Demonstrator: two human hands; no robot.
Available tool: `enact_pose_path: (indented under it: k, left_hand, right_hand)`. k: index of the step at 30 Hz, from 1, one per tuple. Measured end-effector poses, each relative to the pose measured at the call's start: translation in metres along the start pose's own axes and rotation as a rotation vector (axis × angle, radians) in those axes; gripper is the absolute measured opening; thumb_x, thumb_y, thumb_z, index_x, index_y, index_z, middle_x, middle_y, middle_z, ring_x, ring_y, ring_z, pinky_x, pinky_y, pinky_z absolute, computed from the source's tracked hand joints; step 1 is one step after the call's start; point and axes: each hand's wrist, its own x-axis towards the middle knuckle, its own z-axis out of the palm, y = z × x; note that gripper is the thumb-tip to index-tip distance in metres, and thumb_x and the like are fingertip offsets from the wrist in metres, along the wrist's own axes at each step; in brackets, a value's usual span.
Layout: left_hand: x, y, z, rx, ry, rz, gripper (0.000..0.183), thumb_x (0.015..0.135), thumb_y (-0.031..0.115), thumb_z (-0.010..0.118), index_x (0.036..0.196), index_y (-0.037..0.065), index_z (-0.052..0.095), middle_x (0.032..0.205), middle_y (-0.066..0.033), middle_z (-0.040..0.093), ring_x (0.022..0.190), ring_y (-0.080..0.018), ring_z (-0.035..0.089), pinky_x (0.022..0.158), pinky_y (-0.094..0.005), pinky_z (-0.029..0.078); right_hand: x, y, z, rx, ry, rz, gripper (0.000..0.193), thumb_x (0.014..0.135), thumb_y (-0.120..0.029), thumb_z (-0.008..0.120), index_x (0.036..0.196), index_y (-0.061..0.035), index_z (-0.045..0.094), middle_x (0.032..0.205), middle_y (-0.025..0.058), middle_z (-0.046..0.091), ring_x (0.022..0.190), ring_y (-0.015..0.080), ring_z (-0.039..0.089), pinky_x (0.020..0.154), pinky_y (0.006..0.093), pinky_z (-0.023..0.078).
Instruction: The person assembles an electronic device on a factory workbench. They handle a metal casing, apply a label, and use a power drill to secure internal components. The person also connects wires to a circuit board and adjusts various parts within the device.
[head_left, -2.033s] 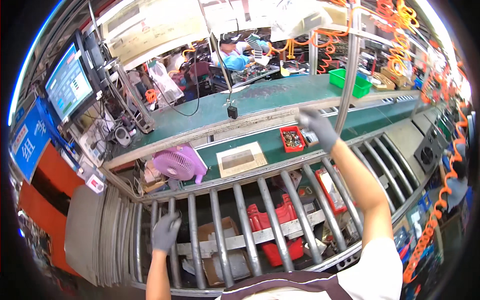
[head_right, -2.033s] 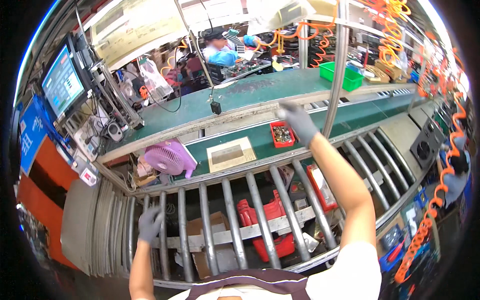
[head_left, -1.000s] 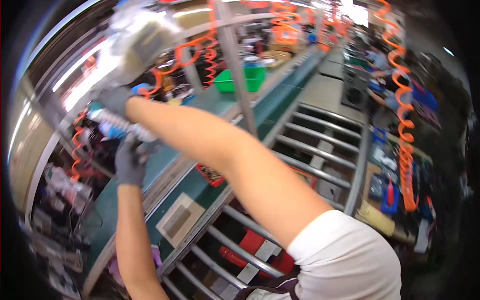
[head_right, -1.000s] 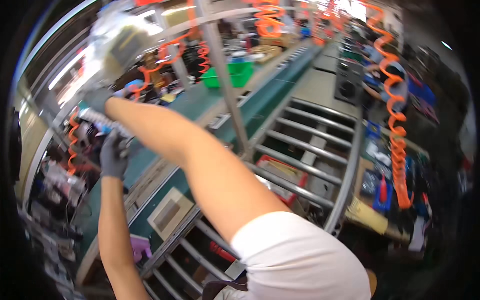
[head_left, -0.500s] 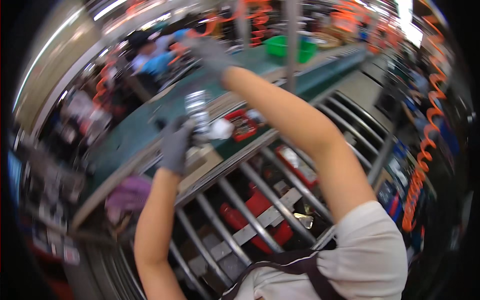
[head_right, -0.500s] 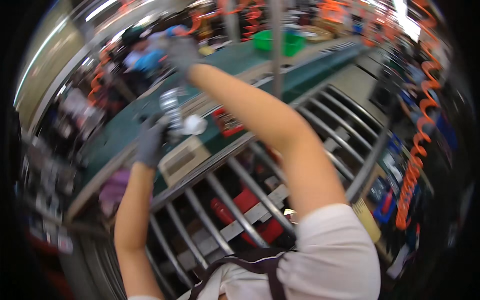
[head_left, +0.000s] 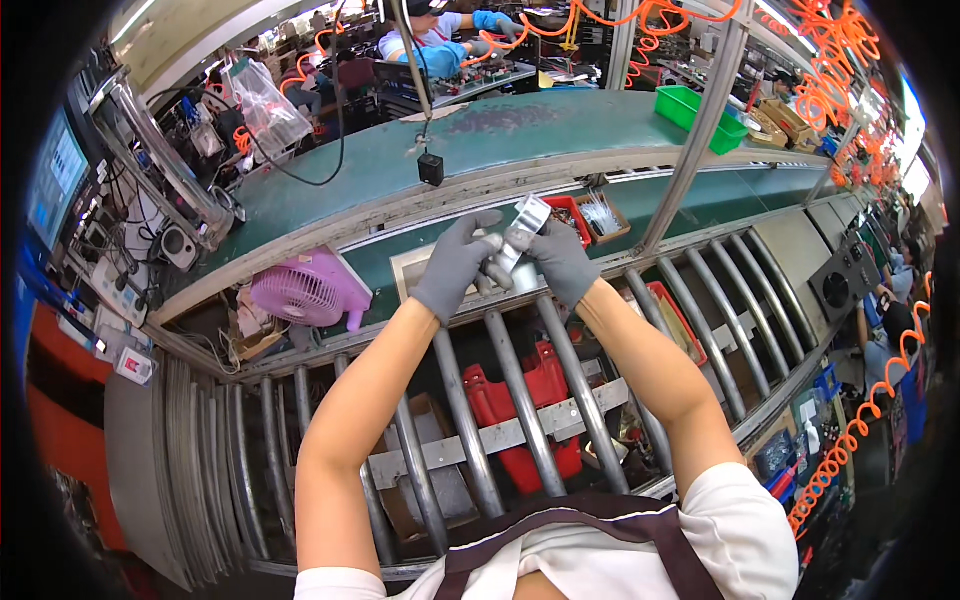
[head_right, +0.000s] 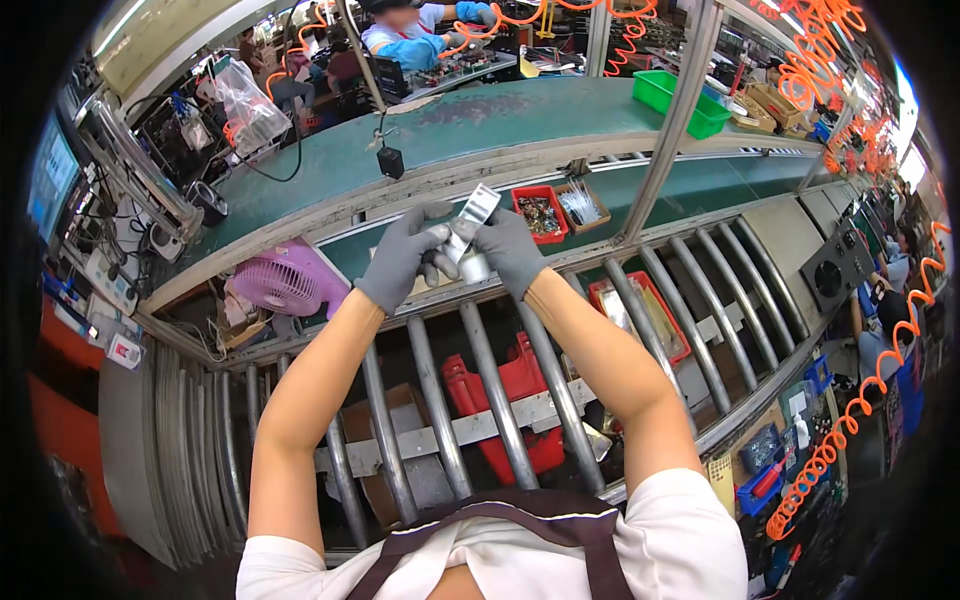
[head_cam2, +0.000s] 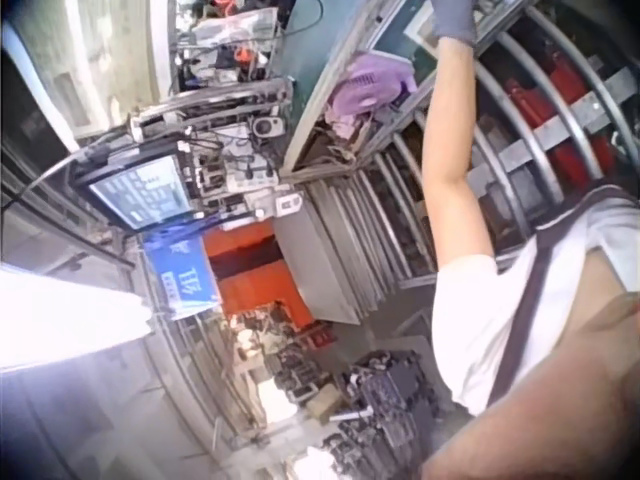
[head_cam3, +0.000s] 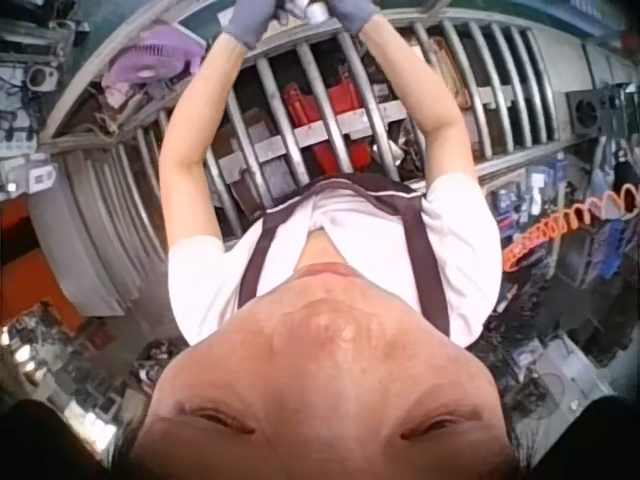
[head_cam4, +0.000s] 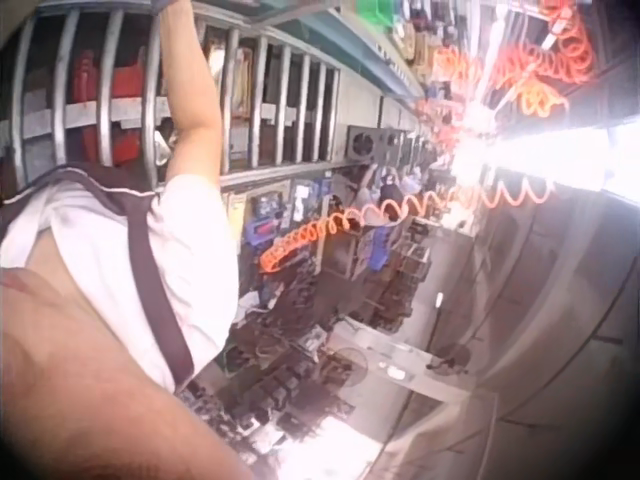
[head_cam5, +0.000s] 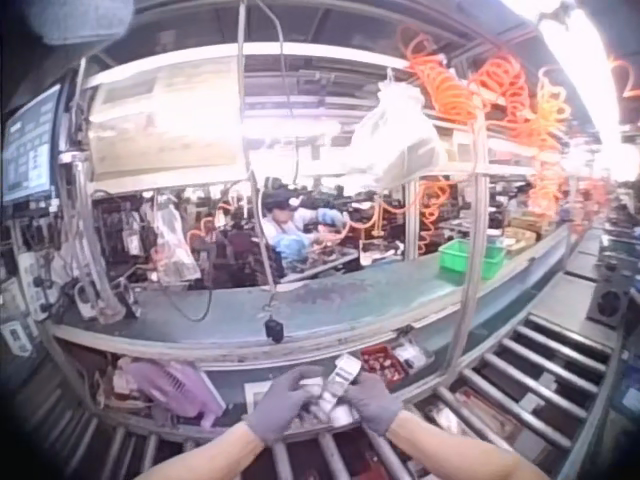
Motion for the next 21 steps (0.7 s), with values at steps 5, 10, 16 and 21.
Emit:
enact_pose_path:
  k: [5, 10, 16, 21]
  left_hand:
    - [0.002, -0.025, -0.022, -0.056, -0.017, -0.119, 0.023, 0.085, 0.014, 0.055, 0.102, 0.000, 0.054, 0.080, -0.0098, 0.064, 0.051, -0.0137, 0.061, 0.035, -0.0212, 0.039]
    - [0.028, -0.033, -0.055, 0.174, 0.124, -0.115, 0.018, 0.084, 0.017, 0.057, 0.093, 0.001, 0.058, 0.069, -0.0023, 0.058, 0.046, -0.0064, 0.052, 0.036, -0.0184, 0.032]
    - [0.067, -0.032, -0.087, 0.236, 0.350, -0.081, 0.016, 0.080, 0.016, 0.061, 0.088, 0.003, 0.059, 0.064, 0.0002, 0.051, 0.046, -0.0059, 0.043, 0.041, -0.0208, 0.029]
    - [0.090, -0.035, -0.118, 0.333, 0.480, -0.055, 0.015, 0.076, 0.013, 0.060, 0.081, -0.001, 0.063, 0.067, -0.0058, 0.058, 0.056, -0.0141, 0.052, 0.050, -0.0286, 0.043]
  right_hand:
    - [0.019, 0.025, 0.010, 0.125, 0.135, -0.069, 0.021, 0.082, -0.013, 0.066, 0.097, -0.0010, 0.059, 0.090, 0.0043, 0.062, 0.081, 0.0115, 0.058, 0.074, 0.0269, 0.047]
    - [0.052, 0.047, 0.017, -0.085, 0.189, -0.054, 0.018, 0.079, -0.008, 0.067, 0.093, 0.0011, 0.061, 0.085, 0.0066, 0.064, 0.076, 0.0134, 0.060, 0.069, 0.0278, 0.048]
    - [0.105, 0.074, 0.037, 0.064, 0.323, -0.022, 0.025, 0.075, -0.011, 0.071, 0.089, 0.0054, 0.059, 0.081, 0.0101, 0.063, 0.069, 0.0170, 0.059, 0.063, 0.0300, 0.048]
    - [0.140, 0.084, 0.057, -0.119, 0.471, 0.089, 0.023, 0.073, -0.009, 0.070, 0.085, 0.0049, 0.057, 0.078, 0.0102, 0.061, 0.064, 0.0177, 0.057, 0.057, 0.0342, 0.043]
